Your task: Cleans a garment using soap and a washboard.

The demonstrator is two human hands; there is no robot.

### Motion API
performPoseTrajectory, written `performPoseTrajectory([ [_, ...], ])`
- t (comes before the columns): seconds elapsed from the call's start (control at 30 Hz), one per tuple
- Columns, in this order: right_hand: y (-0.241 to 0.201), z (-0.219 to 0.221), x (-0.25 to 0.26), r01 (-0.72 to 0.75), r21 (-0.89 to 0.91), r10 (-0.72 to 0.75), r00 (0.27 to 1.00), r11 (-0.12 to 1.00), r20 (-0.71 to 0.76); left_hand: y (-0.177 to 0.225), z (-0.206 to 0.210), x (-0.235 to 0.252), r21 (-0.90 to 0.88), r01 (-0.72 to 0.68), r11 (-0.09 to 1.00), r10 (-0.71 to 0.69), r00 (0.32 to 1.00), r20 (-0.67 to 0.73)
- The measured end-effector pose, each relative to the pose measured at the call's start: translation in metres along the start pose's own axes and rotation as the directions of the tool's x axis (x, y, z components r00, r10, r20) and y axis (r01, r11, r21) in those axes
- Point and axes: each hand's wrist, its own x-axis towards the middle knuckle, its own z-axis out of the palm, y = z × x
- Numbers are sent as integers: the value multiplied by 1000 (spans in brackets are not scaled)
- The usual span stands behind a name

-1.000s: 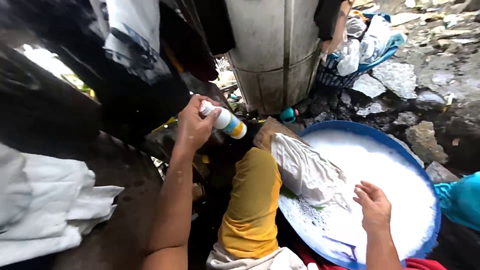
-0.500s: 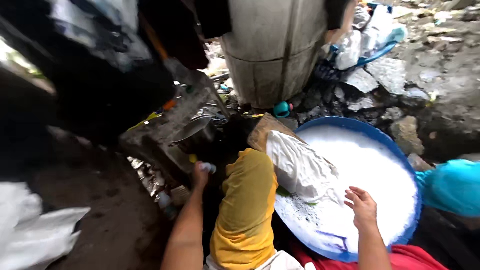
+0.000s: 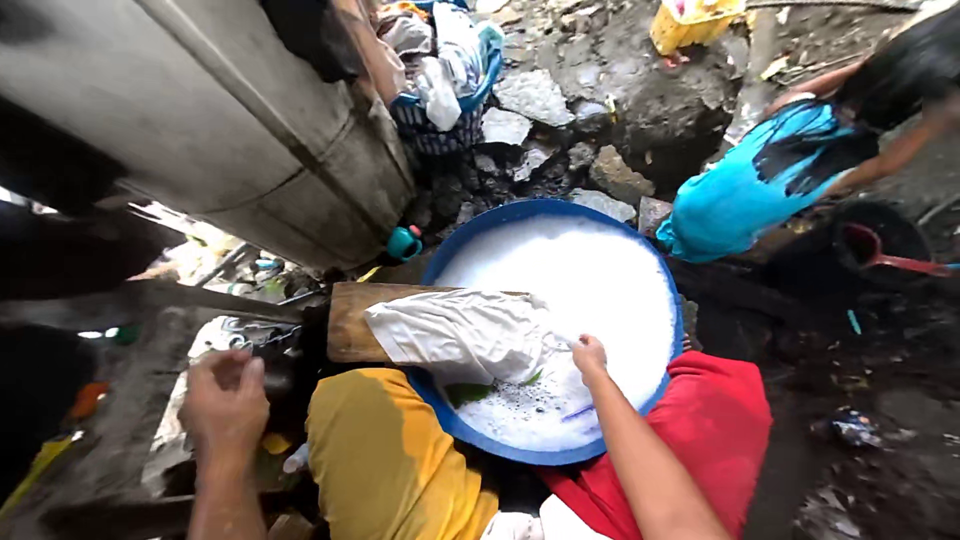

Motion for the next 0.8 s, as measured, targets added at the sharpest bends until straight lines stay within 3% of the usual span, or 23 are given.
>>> performPoseTrajectory([
  [0.07, 5, 8, 4, -31, -12, 32, 998, 999, 61, 64, 7, 21, -14, -213, 977, 213, 972, 97],
  [0.17, 9, 16, 7, -58, 33, 53, 988, 998, 148, 155, 60, 42, 1, -424, 906, 396, 848, 353],
  [0.3, 4, 13, 0, -93, 37, 83, 973, 995, 217, 208, 199, 50, -40, -536, 844, 381, 544, 748],
  [0.37, -1, 10, -5, -109, 128, 78, 971, 986, 225, 201, 275, 40, -47, -522, 852, 327, 459, 826],
  [0.43, -7, 4, -9, -93, 179, 50, 972, 979, 230, 188, 331, 23, 49, -488, 871, 244, 516, 821],
  [0.5, -12, -1, -12, -72, 206, 24, 974, 976, 226, 190, 353, 3, 187, -453, 872, 136, 590, 796],
  [0.57, -19, -6, -16, -51, 242, -6, 974, 969, 228, 188, 363, -11, 256, -459, 851, 130, 656, 743],
  [0.7, -35, -13, -23, -13, 248, -20, 991, 969, 132, 182, 356, -14, 141, -480, 866, 257, 668, 698],
  [0.8, -39, -24, -25, 30, 306, -22, 999, 951, -30, 185, 336, -8, -32, -244, 969, 197, 690, 696],
])
